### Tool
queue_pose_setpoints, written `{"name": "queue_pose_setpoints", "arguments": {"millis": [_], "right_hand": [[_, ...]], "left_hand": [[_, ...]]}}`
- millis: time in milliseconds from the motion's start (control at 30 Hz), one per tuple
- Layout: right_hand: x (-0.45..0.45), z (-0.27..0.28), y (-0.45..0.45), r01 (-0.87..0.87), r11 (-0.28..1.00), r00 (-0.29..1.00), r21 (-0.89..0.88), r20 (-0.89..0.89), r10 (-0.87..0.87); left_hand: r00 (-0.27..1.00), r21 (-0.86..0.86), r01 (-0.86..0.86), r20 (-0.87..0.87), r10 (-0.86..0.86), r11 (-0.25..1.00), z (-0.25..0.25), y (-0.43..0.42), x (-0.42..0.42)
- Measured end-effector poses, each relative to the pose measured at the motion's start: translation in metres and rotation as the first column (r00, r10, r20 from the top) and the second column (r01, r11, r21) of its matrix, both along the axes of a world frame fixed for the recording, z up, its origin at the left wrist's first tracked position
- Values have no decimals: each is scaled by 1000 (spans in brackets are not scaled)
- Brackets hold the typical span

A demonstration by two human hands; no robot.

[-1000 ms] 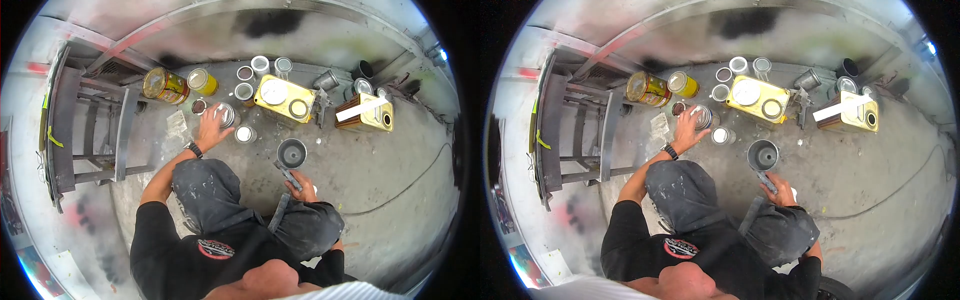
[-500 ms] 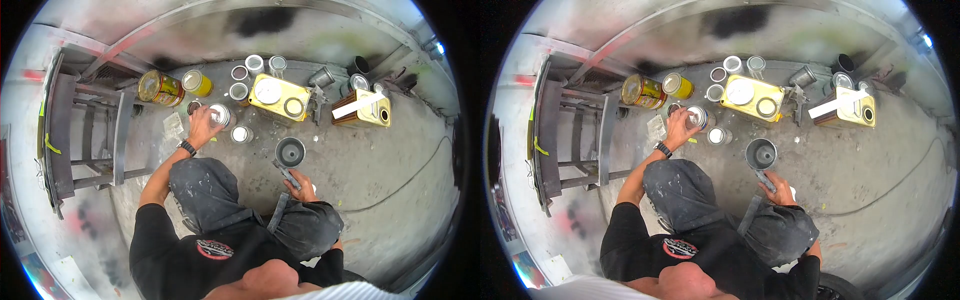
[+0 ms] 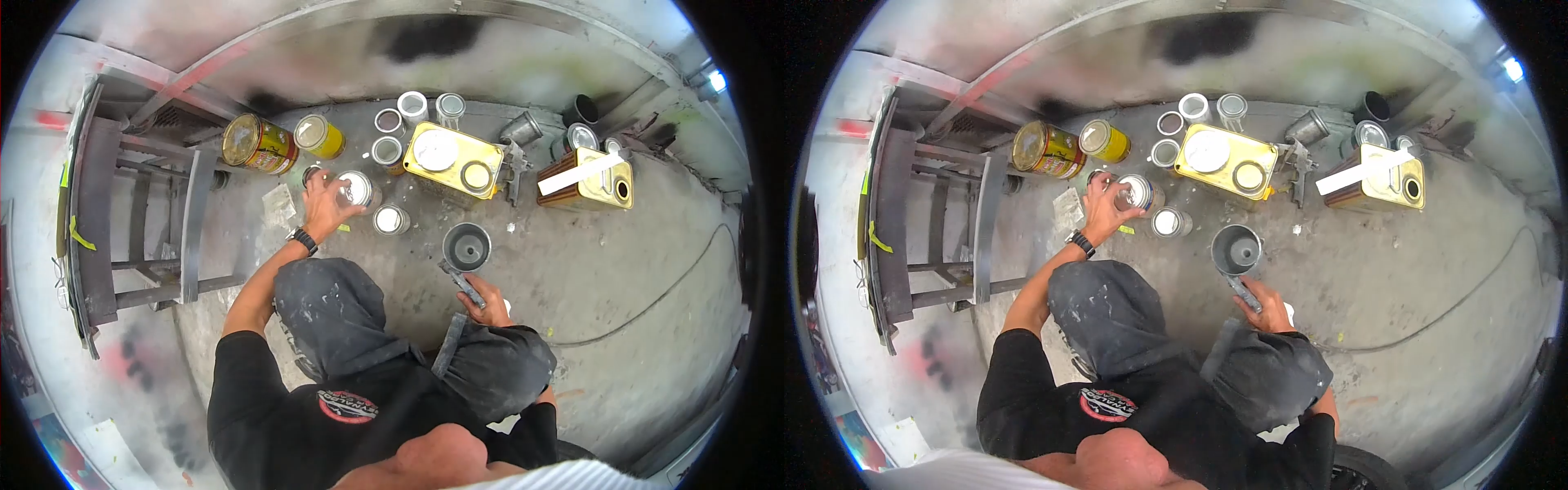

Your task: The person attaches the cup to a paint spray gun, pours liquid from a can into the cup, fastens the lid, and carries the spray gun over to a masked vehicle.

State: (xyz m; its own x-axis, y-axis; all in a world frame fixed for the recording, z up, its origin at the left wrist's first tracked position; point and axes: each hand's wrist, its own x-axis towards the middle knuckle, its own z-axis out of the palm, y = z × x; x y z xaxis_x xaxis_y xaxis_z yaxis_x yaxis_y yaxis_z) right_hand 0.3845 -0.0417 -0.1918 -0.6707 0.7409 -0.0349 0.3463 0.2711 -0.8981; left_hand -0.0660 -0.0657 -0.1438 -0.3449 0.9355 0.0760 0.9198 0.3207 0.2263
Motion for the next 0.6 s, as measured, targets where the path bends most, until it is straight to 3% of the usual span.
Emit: {"name": "queue_pose_setpoints", "arguments": {"millis": [133,167,267,500,600], "right_hand": [[3,2,-5,13,1000,999,-18,49,-12],[4,0,-7,12,999,998,-49,55,-9],[3,-3,-5,-7,996,998,-92,56,12],[2,1,-4,-34,996,998,-88,58,39],[1,1,-3,-34,995,997,-96,63,41]], "left_hand": [[969,147,240,24,-246,960,9,-5,15],[905,97,408,89,-416,908,12,-6,19],[749,46,631,225,-623,774,17,-2,39],[781,-106,587,337,-527,802,11,16,43],[765,-111,627,272,-584,771,14,20,46]]}}
